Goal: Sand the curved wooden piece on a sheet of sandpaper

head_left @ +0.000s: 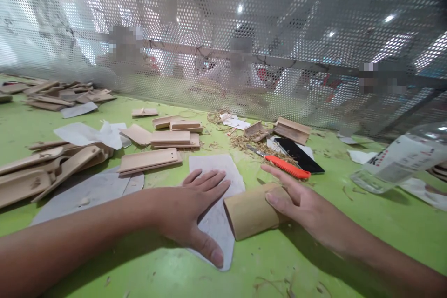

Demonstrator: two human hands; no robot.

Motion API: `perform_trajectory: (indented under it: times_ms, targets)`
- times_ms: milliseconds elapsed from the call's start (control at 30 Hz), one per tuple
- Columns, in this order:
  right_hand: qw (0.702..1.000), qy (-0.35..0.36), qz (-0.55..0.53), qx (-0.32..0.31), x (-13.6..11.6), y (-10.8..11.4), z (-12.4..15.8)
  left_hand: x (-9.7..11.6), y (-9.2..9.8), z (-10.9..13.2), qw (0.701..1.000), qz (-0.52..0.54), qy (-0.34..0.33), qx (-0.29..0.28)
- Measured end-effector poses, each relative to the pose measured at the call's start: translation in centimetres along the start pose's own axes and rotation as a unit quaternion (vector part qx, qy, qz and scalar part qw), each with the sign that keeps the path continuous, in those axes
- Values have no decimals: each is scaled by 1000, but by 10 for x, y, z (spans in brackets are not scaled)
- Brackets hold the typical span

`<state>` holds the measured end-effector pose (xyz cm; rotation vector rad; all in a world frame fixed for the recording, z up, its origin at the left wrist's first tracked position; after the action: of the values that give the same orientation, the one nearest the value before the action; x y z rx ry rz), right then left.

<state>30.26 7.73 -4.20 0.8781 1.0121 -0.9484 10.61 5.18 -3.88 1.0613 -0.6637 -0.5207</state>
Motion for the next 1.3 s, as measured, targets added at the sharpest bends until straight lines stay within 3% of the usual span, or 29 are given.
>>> perform_trajectory:
  times_ms: [133, 233, 400, 533, 733, 833, 933, 1067, 1300]
  targets:
    - [999, 30, 24, -26, -10, -2, -5, 1, 3, 3, 1000, 2, -14, -18]
    - [999, 6, -21, -33, -4, -3, -7, 7, 7, 8, 999, 7, -35, -25]
    - [988, -53, -145, -19, 12, -2, -11, 18, 21, 13, 997, -20, -58, 45]
    - [980, -53, -191, -13, 13, 0, -14, 30, 35, 20, 990, -44, -79, 109]
    - [978, -46, -205, -8, 14, 0, -18, 36, 31, 23, 993, -42, -63, 95]
    - [983, -39, -177, -1, 14, 2, -16, 34, 35, 19, 993, -42, -34, 109]
    - [997, -6, -79, 7, 5, 4, -12, 30, 38, 14, 994, -56, -13, 97]
    - [997, 38, 61, 31, -11, 7, -7, 31, 42, 14, 992, -64, -39, 98]
    - [997, -33, 49, 47, 0, 7, -10, 32, 37, 16, 992, -78, -54, 81]
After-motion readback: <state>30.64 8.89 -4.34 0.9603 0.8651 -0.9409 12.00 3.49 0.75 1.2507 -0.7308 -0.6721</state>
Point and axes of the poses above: each hand's wrist, its own z-axis away from the middle knuckle, its own y-axis out of the back of the hand, x = y × z, the point moved 10 cm from there along -z, towards the middle knuckle, and after that the axes turned 12 degrees about -z, right-handed, at the moved point
